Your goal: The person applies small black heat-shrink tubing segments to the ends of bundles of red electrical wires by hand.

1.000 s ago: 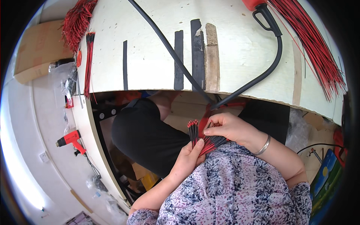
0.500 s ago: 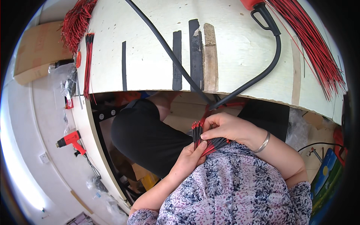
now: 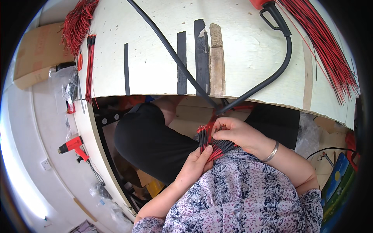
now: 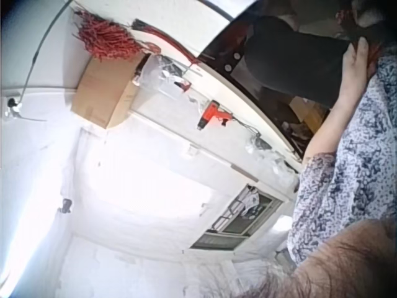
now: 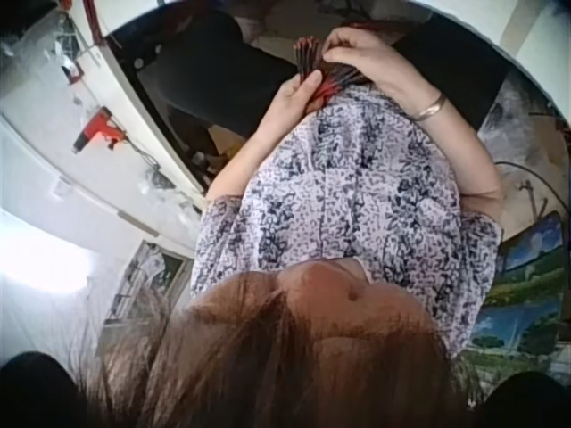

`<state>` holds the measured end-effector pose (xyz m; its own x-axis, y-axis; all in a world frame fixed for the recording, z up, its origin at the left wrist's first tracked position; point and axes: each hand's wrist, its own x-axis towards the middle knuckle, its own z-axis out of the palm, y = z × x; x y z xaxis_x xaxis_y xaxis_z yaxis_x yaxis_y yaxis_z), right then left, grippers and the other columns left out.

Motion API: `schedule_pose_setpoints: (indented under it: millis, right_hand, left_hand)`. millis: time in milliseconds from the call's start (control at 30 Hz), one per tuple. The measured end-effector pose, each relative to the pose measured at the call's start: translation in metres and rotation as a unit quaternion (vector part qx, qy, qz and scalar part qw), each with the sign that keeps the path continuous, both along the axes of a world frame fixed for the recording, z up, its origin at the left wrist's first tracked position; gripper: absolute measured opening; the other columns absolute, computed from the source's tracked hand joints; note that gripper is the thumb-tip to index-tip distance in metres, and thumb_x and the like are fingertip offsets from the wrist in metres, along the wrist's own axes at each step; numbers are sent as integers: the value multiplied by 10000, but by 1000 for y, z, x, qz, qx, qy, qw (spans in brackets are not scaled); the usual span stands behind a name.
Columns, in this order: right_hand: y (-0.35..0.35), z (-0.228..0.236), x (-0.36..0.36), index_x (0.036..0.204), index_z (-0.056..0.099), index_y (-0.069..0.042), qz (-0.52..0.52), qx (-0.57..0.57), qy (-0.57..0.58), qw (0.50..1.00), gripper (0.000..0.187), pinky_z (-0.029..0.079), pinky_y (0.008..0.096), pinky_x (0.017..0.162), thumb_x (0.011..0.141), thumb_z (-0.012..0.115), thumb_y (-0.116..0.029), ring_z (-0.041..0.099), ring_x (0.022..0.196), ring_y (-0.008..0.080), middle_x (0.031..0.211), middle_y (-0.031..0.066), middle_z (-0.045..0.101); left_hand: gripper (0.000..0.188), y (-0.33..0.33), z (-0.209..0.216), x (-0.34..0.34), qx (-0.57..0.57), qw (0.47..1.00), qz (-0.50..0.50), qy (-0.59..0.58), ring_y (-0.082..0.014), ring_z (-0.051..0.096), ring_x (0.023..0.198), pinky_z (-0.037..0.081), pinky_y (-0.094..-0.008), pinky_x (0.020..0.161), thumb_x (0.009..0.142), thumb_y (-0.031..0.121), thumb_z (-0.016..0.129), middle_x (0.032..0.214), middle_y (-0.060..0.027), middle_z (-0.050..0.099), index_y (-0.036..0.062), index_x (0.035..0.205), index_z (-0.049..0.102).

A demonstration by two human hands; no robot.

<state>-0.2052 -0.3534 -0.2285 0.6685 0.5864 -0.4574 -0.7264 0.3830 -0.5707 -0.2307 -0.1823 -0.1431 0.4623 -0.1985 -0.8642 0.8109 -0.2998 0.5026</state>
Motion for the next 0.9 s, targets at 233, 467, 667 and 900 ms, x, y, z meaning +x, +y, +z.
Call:
schedule_pose_setpoints:
  millis: [233, 467, 667, 900]
  right_hand:
    - [-3, 3, 7, 901, 623, -16, 3, 9, 19, 1000, 149, 431, 196, 704, 814, 668, -128, 555, 771, 67, 832, 11, 611]
    - [-8, -4, 8, 903, 638, -16, 89, 29, -45, 995, 141, 440, 210, 740, 807, 676, -113, 567, 818, 92, 853, 36, 637]
    - [-5, 8, -1, 874, 608, -26, 7, 37, 11, 999, 73, 430, 238, 840, 813, 636, -55, 560, 881, 97, 899, 31, 616]
    - [-1, 9, -5, 890, 610, -22, -14, 31, 17, 999, 71, 429, 236, 841, 831, 612, -63, 547, 882, 86, 901, 23, 605]
  left_hand:
    - [313, 1, -2, -3, -3, 1000, 7, -5, -17, 325, 492, 258, -187, 463, 1018, 332, 406, 580, 61, 400, 100, 818, 470]
    - [314, -1, -3, -4, 5, 1000, 11, -7, -15, 327, 488, 251, -188, 450, 1009, 332, 434, 582, 68, 405, 93, 813, 484]
    - [324, -1, -1, -1, 2, 1000, 3, -11, -13, 322, 490, 248, -188, 451, 1007, 336, 441, 585, 67, 408, 91, 798, 483]
    - [351, -2, 1, 0, 13, 1000, -5, -14, -15, 320, 489, 250, -189, 453, 1006, 351, 437, 570, 64, 406, 94, 770, 479]
